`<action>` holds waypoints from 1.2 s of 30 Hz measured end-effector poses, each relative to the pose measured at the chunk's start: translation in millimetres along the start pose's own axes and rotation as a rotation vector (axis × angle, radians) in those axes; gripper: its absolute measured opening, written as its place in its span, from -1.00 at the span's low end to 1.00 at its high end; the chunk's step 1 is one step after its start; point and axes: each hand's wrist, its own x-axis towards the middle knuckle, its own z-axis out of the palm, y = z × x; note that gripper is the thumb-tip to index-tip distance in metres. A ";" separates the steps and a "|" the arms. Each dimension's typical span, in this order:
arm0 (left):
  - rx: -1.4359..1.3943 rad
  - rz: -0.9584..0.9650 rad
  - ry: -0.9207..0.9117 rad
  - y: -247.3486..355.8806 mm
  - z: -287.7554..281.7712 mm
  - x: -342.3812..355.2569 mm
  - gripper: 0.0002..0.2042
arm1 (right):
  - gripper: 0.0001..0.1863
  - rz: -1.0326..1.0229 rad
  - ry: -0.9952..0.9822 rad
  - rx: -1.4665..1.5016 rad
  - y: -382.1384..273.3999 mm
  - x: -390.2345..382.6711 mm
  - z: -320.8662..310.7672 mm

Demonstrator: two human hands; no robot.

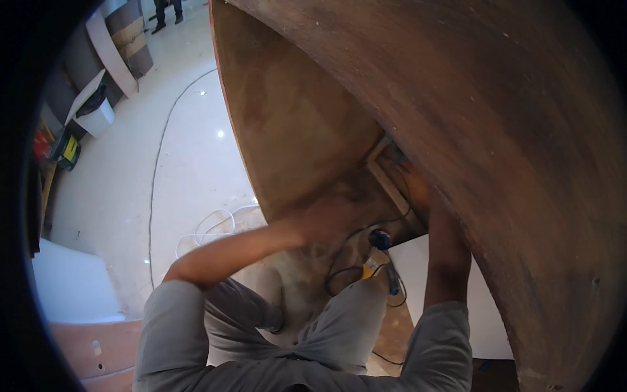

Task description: The person operates a jigsaw to cut a piece of wood on a workbench.

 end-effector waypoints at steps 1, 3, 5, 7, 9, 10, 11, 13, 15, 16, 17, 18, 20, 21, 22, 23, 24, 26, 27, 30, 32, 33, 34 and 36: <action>0.006 0.000 0.001 7.2 0.9 -19.5 -0.52 | -0.34 -0.001 0.004 0.004 -2.1 19.4 -3.9; -0.222 -0.038 0.381 9.7 9.3 -49.2 -0.51 | -0.34 -0.021 -0.018 0.072 -18.5 28.8 2.6; -0.186 -0.076 0.362 -1.4 10.4 -56.4 -0.50 | -0.35 -0.038 -0.061 0.153 -43.7 34.2 6.2; -0.144 -0.118 0.334 -9.2 4.9 -60.1 -0.49 | -0.36 -0.045 -0.096 0.219 -68.5 42.2 9.4; -0.264 -0.129 0.548 -4.7 -2.1 -48.9 -0.47 | -0.37 -0.070 -0.109 0.238 -84.2 65.8 1.1; -0.273 -0.109 0.539 -2.0 -5.1 -38.0 -0.47 | -0.37 -0.095 -0.108 0.225 -90.0 82.3 -5.1; -0.246 -0.101 0.513 -2.9 -12.0 -26.2 -0.47 | -0.38 -0.101 -0.109 0.223 -90.3 86.3 -4.4; -0.063 -0.045 0.611 -18.5 -10.5 17.3 -0.47 | -0.39 -0.104 -0.102 0.203 -82.1 86.0 -4.6; 0.120 0.037 0.817 -40.1 -16.6 61.0 -0.45 | -0.40 -0.098 -0.099 0.201 -73.3 72.7 3.9; 0.135 0.088 0.896 -43.9 -26.6 79.7 -0.43 | -0.40 -0.092 -0.093 0.189 -65.7 65.0 3.0; 0.129 0.090 0.900 -47.8 -37.5 98.0 -0.43 | -0.40 -0.086 -0.088 0.183 -59.3 56.8 2.2; 0.354 0.024 0.821 -55.0 -50.4 111.4 -0.44 | -0.41 -0.076 -0.090 0.190 -55.7 45.0 8.2; 0.774 -0.083 0.641 -62.2 -72.5 141.8 -0.44 | -0.42 -0.053 -0.093 0.176 -42.9 25.5 11.9; 0.873 -0.102 0.596 -62.0 -73.7 153.5 -0.44 | -0.42 -0.039 -0.087 0.159 -33.2 16.5 7.5; 0.972 -0.118 0.551 -62.0 -76.1 164.6 -0.44 | -0.42 -0.024 -0.085 0.140 -25.1 9.6 4.5; 0.998 -0.122 0.579 -65.3 -74.2 174.8 -0.45 | -0.43 -0.021 -0.082 0.126 -19.4 4.9 3.1; 1.031 -0.134 0.598 -72.6 -69.8 180.7 -0.46 | -0.43 -0.006 -0.087 0.127 -17.0 -2.0 6.1; 1.098 -0.161 0.634 -84.7 -63.0 187.0 -0.48 | -0.44 -0.018 -0.086 0.105 -16.5 -11.6 13.8; 1.120 -0.171 0.641 -86.9 -61.4 189.2 -0.48 | -0.47 -0.052 -0.077 0.074 -18.8 -15.2 18.1; 0.612 -0.001 0.889 -73.4 -63.7 191.5 -0.53 | -0.47 -0.035 0.011 -0.013 -25.1 -13.0 25.8; 0.686 0.065 1.011 -39.5 -68.5 189.1 -0.56 | -0.48 -0.049 0.062 -0.032 -6.7 -1.8 1.8; 0.956 0.036 1.059 -24.3 -73.3 186.5 -0.57 | -0.49 -0.056 0.083 -0.045 -2.2 2.2 -12.7; 0.959 0.025 1.061 -24.6 -80.6 186.1 -0.57 | -0.49 -0.064 0.088 -0.026 -8.3 1.3 -9.8; 0.657 0.106 1.191 -33.8 -111.5 192.9 -0.57 | -0.48 -0.081 0.059 0.053 -30.1 0.1 9.6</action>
